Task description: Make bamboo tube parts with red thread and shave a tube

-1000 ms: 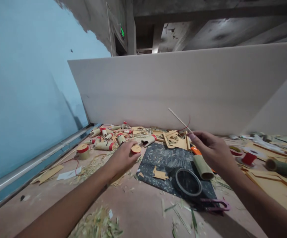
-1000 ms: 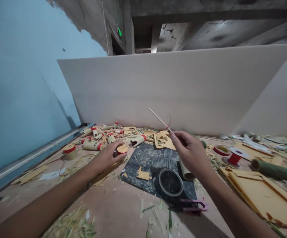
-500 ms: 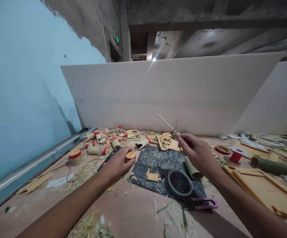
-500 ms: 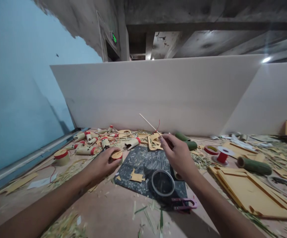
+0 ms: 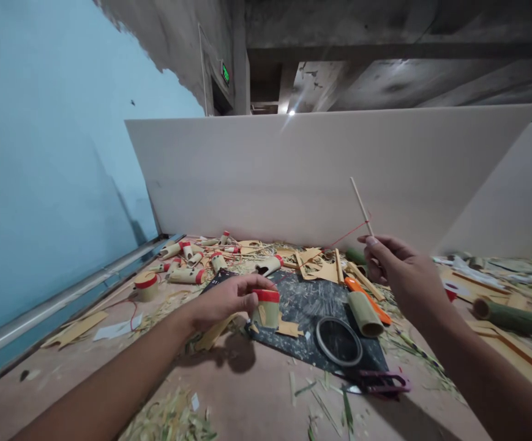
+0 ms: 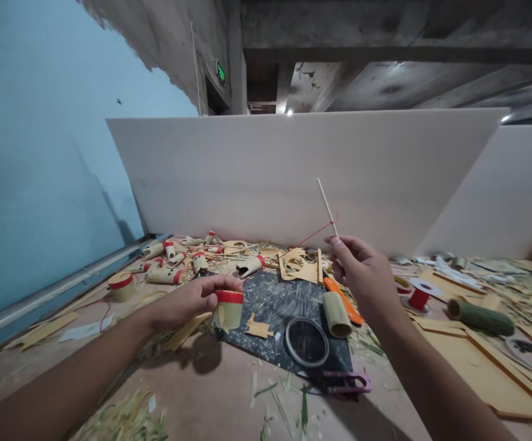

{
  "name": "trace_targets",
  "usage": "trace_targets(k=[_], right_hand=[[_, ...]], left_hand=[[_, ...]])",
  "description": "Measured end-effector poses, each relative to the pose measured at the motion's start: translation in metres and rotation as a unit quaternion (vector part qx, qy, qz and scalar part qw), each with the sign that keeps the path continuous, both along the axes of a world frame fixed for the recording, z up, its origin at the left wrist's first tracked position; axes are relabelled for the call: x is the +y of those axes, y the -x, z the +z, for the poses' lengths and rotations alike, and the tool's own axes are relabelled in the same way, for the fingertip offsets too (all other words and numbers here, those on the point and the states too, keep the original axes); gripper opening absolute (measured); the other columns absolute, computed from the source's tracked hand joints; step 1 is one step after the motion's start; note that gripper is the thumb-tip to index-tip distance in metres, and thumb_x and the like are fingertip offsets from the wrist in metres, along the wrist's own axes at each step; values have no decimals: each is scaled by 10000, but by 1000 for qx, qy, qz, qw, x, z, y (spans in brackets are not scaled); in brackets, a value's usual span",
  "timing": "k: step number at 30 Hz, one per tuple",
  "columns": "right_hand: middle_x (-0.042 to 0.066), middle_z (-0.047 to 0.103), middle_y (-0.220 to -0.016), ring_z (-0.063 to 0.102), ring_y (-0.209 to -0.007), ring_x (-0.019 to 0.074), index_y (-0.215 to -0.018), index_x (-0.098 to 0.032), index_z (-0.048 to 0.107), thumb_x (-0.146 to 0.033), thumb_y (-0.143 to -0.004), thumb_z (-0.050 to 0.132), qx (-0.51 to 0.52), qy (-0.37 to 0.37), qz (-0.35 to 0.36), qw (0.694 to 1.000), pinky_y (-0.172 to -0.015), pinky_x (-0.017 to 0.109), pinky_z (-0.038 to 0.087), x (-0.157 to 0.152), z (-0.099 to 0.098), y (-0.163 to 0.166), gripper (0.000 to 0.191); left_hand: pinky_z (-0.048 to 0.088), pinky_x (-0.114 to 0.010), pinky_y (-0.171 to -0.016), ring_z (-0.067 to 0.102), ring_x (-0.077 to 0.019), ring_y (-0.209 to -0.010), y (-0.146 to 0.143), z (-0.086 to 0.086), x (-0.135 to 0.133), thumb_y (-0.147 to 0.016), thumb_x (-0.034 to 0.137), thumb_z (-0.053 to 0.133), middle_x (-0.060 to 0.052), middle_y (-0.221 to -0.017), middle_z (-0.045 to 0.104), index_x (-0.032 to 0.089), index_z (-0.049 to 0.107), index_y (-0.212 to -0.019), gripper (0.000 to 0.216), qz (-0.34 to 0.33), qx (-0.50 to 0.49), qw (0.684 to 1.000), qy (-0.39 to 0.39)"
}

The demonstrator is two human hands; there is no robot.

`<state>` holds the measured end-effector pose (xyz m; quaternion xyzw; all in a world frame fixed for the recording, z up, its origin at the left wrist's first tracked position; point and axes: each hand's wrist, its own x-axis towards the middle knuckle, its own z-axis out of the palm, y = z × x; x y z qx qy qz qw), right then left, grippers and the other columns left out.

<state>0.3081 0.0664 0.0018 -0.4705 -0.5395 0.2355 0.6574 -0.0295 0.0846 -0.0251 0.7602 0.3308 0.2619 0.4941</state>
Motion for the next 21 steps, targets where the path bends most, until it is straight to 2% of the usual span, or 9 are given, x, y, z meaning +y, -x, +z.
trace_targets(k=[2, 4, 8, 12, 16, 21], right_hand=[[-22, 544, -703, 444, -497, 94, -978, -181, 730, -555, -856, 716, -12, 0, -10, 1000, -429, 218, 332, 2, -2, -1, 394], [-21, 547, -694, 445, -488, 103, -993, -183, 727, -561, -874, 679, -37, -4, -23, 999, -431, 231, 329, 1, -3, 1, 399], [13, 636, -691, 550, -569, 157, -958, -195, 748, -521, -897, 657, -136, -20, -58, 989, -520, 267, 390, -3, -6, 9, 344], [23, 702, -688, 613, -612, 188, -938, -212, 770, -468, -900, 652, -237, -32, -68, 969, -605, 288, 421, -2, -14, 13, 284], [53, 762, -768, 652, -618, 205, -1027, -208, 728, -475, -955, 581, -277, -36, -81, 957, -605, 293, 444, 7, -24, 9, 314], [78, 779, -812, 712, -699, 236, -1017, -210, 689, -478, -980, 542, -288, -33, -101, 952, -654, 313, 485, 16, -33, 4, 308]], left_hand=[[533, -416, -893, 678, -325, -1114, -2, 1, -1, -722, 856, 720, -136, -1273, 721, 239, 692, -1252, 814, 2, 1, 1000, -7], [537, -414, -890, 685, -320, -1099, -3, 0, 1, -763, 756, 758, -126, -1261, 726, 244, 686, -1262, 718, 22, 17, 999, -23], [508, -433, -965, 659, -327, -1135, -3, -12, 14, -791, 481, 799, -95, -1233, 723, 238, 700, -1191, 478, 125, 77, 985, -93], [453, -461, -1052, 616, -349, -1200, 1, -28, 25, -765, 419, 806, -94, -1249, 710, 239, 707, -1115, 406, 199, 126, 959, -160], [455, -442, -1057, 624, -337, -1206, 3, -34, 26, -778, 397, 792, -91, -1276, 703, 245, 694, -1162, 425, 208, 148, 947, -196], [480, -411, -1038, 642, -314, -1189, 1, -32, 20, -809, 377, 770, -85, -1267, 698, 241, 696, -1166, 389, 194, 162, 944, -211]])
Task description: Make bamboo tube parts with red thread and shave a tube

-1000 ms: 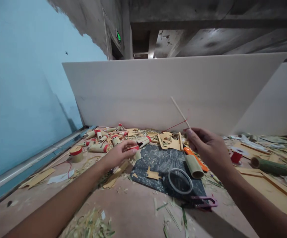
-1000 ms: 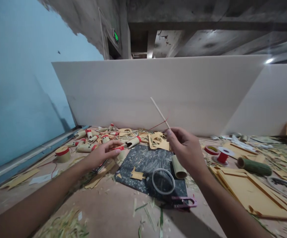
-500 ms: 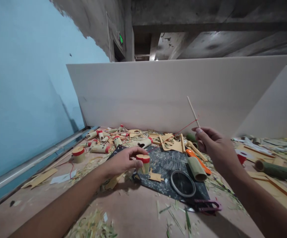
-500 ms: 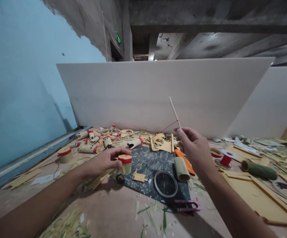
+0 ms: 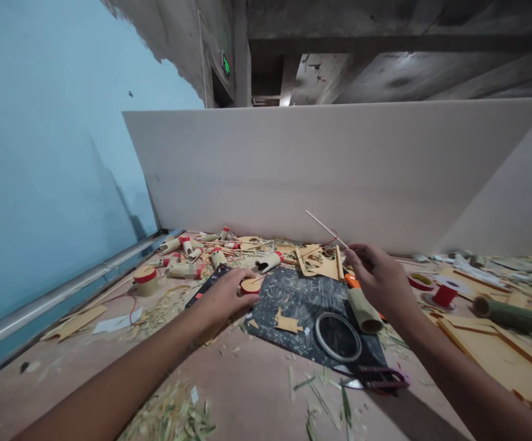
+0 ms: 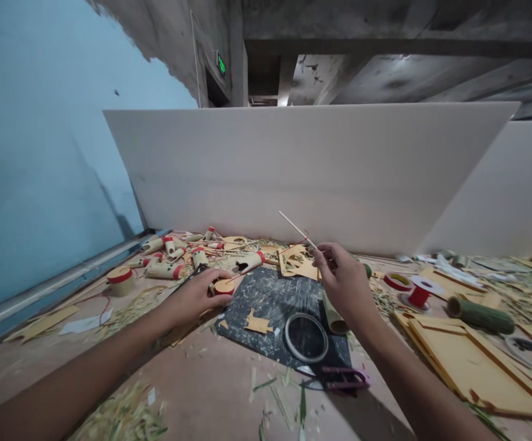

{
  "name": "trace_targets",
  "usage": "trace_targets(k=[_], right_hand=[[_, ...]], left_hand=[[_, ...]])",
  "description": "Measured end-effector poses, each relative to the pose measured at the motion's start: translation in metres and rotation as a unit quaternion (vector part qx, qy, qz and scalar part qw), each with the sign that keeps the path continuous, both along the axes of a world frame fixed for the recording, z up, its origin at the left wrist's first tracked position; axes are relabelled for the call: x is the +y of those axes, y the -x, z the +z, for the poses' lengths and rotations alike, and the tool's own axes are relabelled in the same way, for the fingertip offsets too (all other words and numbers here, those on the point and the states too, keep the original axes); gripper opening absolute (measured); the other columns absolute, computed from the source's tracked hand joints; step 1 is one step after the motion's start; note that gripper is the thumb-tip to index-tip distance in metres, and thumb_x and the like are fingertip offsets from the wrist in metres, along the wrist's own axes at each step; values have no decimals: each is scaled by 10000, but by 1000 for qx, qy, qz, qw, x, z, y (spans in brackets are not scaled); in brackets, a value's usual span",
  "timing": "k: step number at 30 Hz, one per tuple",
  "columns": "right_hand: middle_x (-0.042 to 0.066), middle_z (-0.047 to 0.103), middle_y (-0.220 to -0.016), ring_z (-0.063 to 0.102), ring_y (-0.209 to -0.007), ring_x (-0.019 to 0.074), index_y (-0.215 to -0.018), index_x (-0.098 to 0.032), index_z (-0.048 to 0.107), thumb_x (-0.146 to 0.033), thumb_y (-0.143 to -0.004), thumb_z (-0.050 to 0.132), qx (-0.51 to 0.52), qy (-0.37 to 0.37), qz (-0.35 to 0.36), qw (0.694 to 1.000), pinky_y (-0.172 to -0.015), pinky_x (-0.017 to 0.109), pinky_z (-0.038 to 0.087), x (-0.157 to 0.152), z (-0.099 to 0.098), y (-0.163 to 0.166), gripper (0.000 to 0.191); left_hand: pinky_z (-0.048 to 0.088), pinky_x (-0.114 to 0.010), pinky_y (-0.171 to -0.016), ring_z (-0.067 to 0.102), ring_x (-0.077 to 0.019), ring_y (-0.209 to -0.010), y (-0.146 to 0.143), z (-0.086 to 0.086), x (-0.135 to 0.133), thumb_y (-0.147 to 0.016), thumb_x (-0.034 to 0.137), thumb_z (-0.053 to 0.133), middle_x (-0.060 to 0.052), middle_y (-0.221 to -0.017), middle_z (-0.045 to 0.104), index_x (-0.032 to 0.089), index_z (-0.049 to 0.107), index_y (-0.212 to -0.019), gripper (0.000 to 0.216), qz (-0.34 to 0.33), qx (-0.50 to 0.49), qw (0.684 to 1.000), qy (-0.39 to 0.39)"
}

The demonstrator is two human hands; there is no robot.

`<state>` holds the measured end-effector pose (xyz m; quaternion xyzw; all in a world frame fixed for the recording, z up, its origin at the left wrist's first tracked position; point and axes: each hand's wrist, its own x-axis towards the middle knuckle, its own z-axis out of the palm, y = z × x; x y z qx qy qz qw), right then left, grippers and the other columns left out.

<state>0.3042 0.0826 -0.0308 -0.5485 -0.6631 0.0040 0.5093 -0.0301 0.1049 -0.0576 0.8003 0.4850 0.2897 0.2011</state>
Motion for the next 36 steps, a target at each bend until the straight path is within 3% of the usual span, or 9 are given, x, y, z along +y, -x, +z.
trace_targets(k=[3, 8, 15, 24, 29, 33, 36], right_hand=[[95, 788, -856, 734, -766, 257, -1007, -208, 688, -466, -976, 549, -3, 3, -9, 1000, -700, 331, 503, 2, -3, 0, 295], [87, 771, -826, 700, -710, 251, -927, -216, 694, -439, -944, 577, -15, 15, -5, 1000, -673, 335, 488, 2, -6, 3, 253], [99, 775, -852, 695, -725, 248, -965, -191, 714, -478, -954, 559, 1, 29, -3, 1000, -655, 330, 477, 2, -1, 6, 326], [78, 767, -809, 679, -693, 237, -963, -198, 731, -428, -928, 555, -16, 39, 47, 998, -633, 321, 467, 15, 5, 36, 292], [87, 776, -829, 688, -713, 241, -980, -193, 731, -399, -939, 536, -20, 35, 63, 997, -666, 331, 489, 23, 7, 46, 286], [83, 776, -842, 685, -721, 237, -992, -198, 732, -392, -957, 532, -30, 36, 72, 996, -669, 326, 494, 19, 3, 47, 281], [92, 783, -887, 693, -754, 243, -988, -200, 724, -374, -960, 535, -40, 33, 75, 996, -687, 328, 501, 12, -1, 44, 258]], left_hand=[[489, -405, -1032, 643, -310, -1192, 0, -1, -2, -835, 371, 752, -88, -1277, 693, 243, 689, -1183, 377, -2, 3, 1000, -2], [483, -408, -1037, 640, -318, -1195, 1, 0, 0, -838, 361, 749, -81, -1254, 705, 245, 697, -1160, 347, -7, -4, 1000, -12], [481, -409, -1026, 632, -314, -1177, 3, -3, 7, -843, 291, 703, -88, -1275, 671, 235, 675, -1185, 348, 20, -23, 999, -30], [471, -423, -1042, 619, -319, -1191, -4, -10, 20, -870, 293, 738, -88, -1249, 688, 230, 687, -1161, 302, 26, -9, 997, -68], [455, -495, -1102, 584, -318, -1274, -7, -12, 33, -953, 331, 718, -125, -1338, 651, 198, 651, -1269, 350, 52, 2, 994, -96], [529, -538, -1031, 637, -295, -1211, -8, -17, 39, -1008, 368, 678, -112, -1365, 637, 177, 643, -1304, 354, 40, 25, 995, -91], [505, -537, -1056, 625, -299, -1230, -4, -12, 40, -1003, 385, 677, -118, -1367, 642, 182, 647, -1303, 363, 39, 33, 996, -77]])
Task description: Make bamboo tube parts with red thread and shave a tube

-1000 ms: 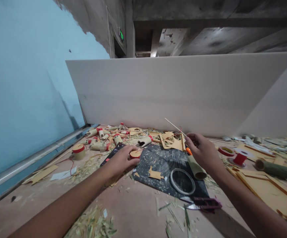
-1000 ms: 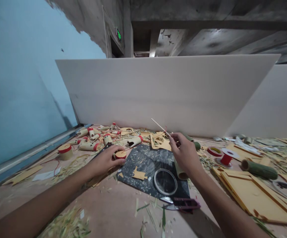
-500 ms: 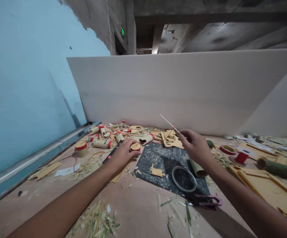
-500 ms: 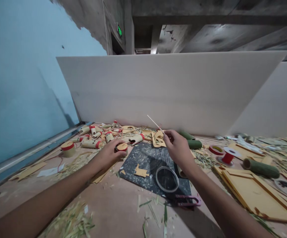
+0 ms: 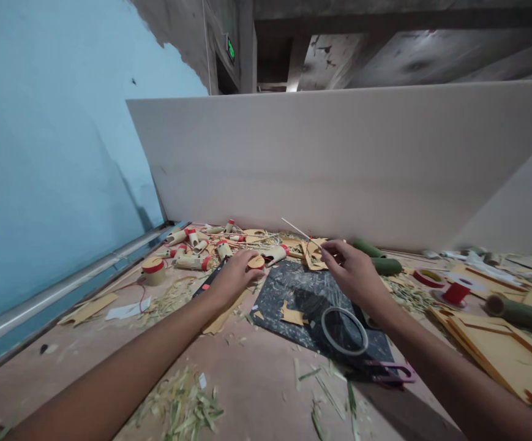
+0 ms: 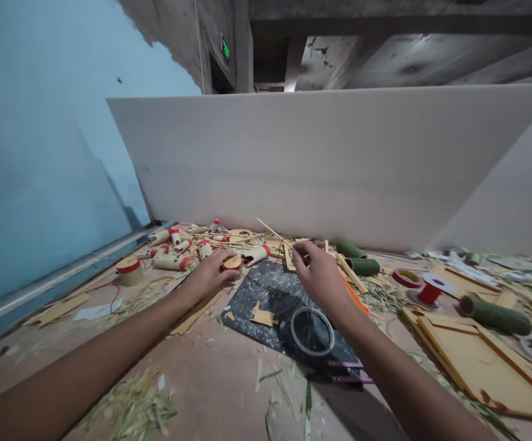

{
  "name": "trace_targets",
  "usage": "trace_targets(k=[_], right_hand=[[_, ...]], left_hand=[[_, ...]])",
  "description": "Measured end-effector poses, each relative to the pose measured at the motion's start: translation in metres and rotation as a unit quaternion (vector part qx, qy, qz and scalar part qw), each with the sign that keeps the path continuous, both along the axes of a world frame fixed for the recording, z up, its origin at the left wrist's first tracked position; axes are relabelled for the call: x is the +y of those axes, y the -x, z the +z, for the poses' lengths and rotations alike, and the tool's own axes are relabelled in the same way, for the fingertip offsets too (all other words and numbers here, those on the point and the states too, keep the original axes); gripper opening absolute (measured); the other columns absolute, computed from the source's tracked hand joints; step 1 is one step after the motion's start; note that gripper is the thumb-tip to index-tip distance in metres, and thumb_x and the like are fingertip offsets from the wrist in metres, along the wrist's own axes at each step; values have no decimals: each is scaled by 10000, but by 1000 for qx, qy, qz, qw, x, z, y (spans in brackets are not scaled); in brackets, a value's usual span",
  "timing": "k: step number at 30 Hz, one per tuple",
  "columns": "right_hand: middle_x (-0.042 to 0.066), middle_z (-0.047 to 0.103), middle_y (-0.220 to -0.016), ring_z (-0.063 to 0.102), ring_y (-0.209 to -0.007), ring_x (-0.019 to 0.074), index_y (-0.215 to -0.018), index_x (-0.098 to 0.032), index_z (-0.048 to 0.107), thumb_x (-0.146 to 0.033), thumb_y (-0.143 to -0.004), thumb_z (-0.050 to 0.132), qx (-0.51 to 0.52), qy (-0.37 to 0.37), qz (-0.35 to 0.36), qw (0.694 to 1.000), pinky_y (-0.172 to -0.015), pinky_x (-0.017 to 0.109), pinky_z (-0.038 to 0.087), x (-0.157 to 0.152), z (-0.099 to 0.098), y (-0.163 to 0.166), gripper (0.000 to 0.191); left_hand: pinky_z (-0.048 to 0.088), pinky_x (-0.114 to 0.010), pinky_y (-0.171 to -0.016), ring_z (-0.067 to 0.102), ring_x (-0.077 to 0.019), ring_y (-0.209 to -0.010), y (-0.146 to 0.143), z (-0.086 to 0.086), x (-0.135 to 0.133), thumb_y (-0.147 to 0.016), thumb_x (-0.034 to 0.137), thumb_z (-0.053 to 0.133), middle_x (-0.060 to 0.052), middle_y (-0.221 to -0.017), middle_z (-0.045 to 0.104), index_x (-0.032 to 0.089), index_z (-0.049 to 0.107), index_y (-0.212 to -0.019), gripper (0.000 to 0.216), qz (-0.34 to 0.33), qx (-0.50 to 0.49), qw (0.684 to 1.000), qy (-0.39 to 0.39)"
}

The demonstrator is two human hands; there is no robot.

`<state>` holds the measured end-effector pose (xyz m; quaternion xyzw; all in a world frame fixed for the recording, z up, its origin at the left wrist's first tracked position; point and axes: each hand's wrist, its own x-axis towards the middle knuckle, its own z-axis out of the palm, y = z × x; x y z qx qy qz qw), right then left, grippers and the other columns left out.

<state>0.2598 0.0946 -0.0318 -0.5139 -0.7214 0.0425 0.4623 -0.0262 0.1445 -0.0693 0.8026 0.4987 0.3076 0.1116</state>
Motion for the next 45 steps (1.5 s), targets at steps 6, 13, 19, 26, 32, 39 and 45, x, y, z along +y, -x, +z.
trace_targets(k=[6, 13, 19, 26, 32, 39, 45], right_hand=[[89, 760, -836, 670, -709, 242, -963, -201, 702, -341, -949, 522, -16, -10, -11, 1000, -681, 336, 479, -4, 0, -7, 229], [96, 768, -834, 668, -697, 245, -961, -205, 706, -303, -942, 511, -34, -6, -3, 999, -646, 326, 466, -7, -3, -2, 219], [95, 770, -833, 674, -698, 243, -979, -197, 692, -282, -947, 496, -45, -7, 1, 999, -642, 318, 464, -9, -3, -1, 216], [104, 767, -851, 680, -724, 251, -982, -190, 692, -279, -966, 488, -56, -7, -3, 998, -656, 328, 459, -7, -5, -1, 223], [88, 763, -822, 677, -685, 237, -981, -198, 693, -286, -991, 475, -65, -2, 3, 998, -652, 326, 450, -7, -10, 2, 235], [109, 774, -885, 690, -733, 248, -1018, -190, 688, -304, -989, 473, -66, -15, -23, 997, -658, 318, 458, -4, -7, -6, 245], [96, 789, -861, 722, -742, 253, -1027, -192, 694, -286, -973, 493, -85, 11, -39, 996, -659, 308, 467, 12, -21, -19, 229]], left_hand=[[518, -364, -899, 693, -307, -1057, 16, 26, -9, -811, 524, 797, -63, -1141, 772, 238, 756, -1063, 383, -32, 21, 996, 82], [517, -401, -903, 679, -286, -1021, 9, 12, -10, -870, 470, 766, -77, -1081, 749, 197, 733, -1036, 321, -9, 37, 997, 67], [449, -479, -1088, 603, -312, -1254, 6, 6, 3, -964, 418, 689, -122, -1340, 659, 189, 656, -1262, 378, 41, 6, 999, 5], [514, -403, -955, 679, -303, -1076, 7, 11, -4, -892, 471, 749, -73, -1122, 754, 226, 735, -1068, 301, -10, 21, 999, 33], [537, -519, -1011, 650, -282, -1175, 4, 0, 1, -1004, 376, 681, -109, -1322, 657, 172, 654, -1274, 339, -7, 35, 999, 17], [520, -414, -987, 666, -297, -1129, 15, 17, -13, -904, 322, 740, -85, -1196, 722, 195, 711, -1146, 275, -22, 49, 998, 43], [483, -384, -1054, 623, -308, -1254, 12, 20, -30, -855, 256, 761, -87, -1354, 685, 218, 671, -1268, 425, -24, 94, 992, 84]])
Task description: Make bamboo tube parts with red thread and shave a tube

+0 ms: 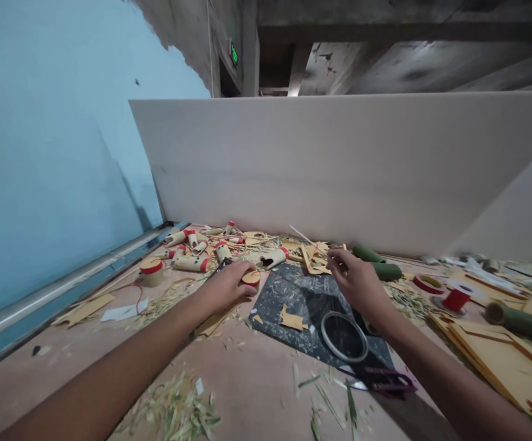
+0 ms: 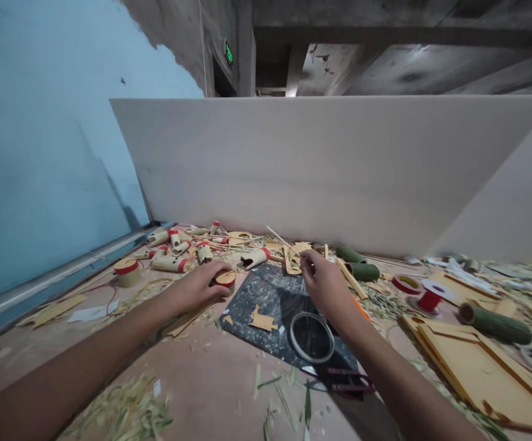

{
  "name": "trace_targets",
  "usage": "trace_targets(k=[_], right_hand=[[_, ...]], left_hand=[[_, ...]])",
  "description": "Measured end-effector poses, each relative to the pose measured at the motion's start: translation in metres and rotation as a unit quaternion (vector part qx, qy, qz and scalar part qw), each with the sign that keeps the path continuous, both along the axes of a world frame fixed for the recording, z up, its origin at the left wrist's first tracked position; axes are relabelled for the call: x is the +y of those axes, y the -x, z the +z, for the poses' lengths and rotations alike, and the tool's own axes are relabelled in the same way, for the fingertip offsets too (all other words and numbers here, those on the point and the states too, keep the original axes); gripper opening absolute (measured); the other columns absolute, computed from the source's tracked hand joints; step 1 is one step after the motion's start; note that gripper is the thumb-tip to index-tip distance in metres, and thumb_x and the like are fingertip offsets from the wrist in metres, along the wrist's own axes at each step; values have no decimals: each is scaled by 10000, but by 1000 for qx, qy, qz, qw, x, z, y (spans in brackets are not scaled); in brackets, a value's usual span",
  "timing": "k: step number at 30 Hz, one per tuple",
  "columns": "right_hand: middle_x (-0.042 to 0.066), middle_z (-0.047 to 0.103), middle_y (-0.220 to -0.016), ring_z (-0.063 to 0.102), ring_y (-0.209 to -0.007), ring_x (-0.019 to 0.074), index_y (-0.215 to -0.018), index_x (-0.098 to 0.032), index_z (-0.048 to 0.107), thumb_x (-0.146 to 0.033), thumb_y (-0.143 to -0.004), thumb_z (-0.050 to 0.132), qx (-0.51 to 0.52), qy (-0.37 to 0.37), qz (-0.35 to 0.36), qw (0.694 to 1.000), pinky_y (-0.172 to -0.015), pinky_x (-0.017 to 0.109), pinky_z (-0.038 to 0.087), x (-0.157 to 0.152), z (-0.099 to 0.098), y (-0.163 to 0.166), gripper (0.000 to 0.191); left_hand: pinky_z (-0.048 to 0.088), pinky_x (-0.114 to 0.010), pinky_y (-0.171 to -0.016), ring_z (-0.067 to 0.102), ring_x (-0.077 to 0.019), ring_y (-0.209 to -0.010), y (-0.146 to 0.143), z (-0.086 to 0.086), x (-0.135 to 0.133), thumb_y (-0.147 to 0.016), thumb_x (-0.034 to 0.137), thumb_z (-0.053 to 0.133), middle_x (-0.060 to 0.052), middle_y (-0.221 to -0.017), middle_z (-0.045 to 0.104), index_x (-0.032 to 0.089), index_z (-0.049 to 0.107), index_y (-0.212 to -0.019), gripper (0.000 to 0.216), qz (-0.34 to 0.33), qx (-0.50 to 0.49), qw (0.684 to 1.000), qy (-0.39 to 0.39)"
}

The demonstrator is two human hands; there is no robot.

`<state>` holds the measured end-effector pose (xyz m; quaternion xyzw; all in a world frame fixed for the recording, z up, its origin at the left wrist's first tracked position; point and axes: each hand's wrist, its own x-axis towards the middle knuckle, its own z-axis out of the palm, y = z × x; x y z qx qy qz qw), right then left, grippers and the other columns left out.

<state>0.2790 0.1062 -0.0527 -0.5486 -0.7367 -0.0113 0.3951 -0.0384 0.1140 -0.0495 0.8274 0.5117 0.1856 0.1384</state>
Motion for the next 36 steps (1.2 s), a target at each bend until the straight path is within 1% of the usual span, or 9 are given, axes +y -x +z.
trace_targets(k=[2, 4, 5, 8, 13, 18, 32, 34, 36], right_hand=[[85, 780, -789, 710, -675, 252, -969, -196, 708, -265, -960, 514, -20, 20, 2, 1000, -615, 305, 449, 4, -8, -2, 207], [86, 785, -786, 717, -671, 255, -958, -196, 719, -252, -965, 526, -38, 34, 6, 999, -608, 305, 454, 7, -14, -3, 202], [90, 795, -819, 730, -702, 256, -968, -198, 724, -244, -973, 525, -44, 37, 9, 998, -625, 306, 467, 8, -16, -3, 204], [97, 812, -959, 757, -854, 247, -998, -204, 735, -198, -994, 526, -62, 38, 22, 997, -748, 311, 516, 10, -20, -2, 210], [66, 775, -1025, 719, -966, 218, -1037, -161, 727, -160, -1005, 596, -91, 26, 30, 995, -912, 389, 537, 13, -25, -1, 135], [97, 766, -1006, 704, -948, 235, -1032, -164, 749, -159, -1011, 557, -103, 18, 29, 994, -887, 364, 528, 13, -28, 0, 193], [109, 785, -1021, 726, -944, 253, -1048, -176, 765, -198, -1003, 522, -108, 30, 27, 993, -878, 339, 525, 6, -22, 4, 248], [101, 790, -1030, 732, -941, 242, -1049, -183, 765, -193, -1009, 525, -110, 39, 25, 993, -869, 327, 527, 4, -21, 6, 243], [87, 796, -1026, 741, -926, 230, -1044, -195, 765, -196, -1023, 528, -115, 56, 24, 991, -840, 319, 536, 2, -21, 8, 237]], left_hand=[[466, -406, -1103, 580, -307, -1322, 1, 7, -3, -850, 248, 798, -95, -1461, 615, 222, 613, -1368, 550, 16, 26, 999, 11], [483, -481, -1101, 570, -315, -1329, 5, 19, -6, -905, 293, 785, -121, -1511, 556, 206, 574, -1414, 558, 47, 61, 997, 25], [520, -532, -1049, 610, -312, -1265, 8, 26, -8, -978, 333, 714, -126, -1459, 583, 188, 595, -1384, 448, 64, 82, 994, 35], [591, -487, -942, 682, -268, -1116, 12, 39, -16, -1016, 356, 672, -109, -1318, 659, 171, 639, -1309, 348, 96, 153, 979, 97], [603, -467, -917, 691, -266, -1094, 0, 34, -30, -1013, 359, 679, -103, -1304, 665, 170, 639, -1309, 354, 105, 228, 950, 187], [598, -474, -930, 684, -273, -1116, -12, 33, -39, -1011, 356, 681, -104, -1319, 658, 175, 635, -1318, 359, 124, 253, 942, 185], [602, -468, -920, 691, -257, -1087, 2, 63, -45, -1022, 363, 666, -106, -1303, 665, 173, 637, -1309, 346, 116, 259, 941, 184], [604, -451, -895, 701, -241, -1038, 2, 64, -47, -1020, 376, 666, -98, -1235, 692, 160, 661, -1250, 315, 105, 257, 942, 190], [592, -383, -812, 715, -227, -913, 0, 65, -49, -994, 363, 673, -74, -1044, 747, 139, 730, -1067, 242, 75, 243, 945, 207]])
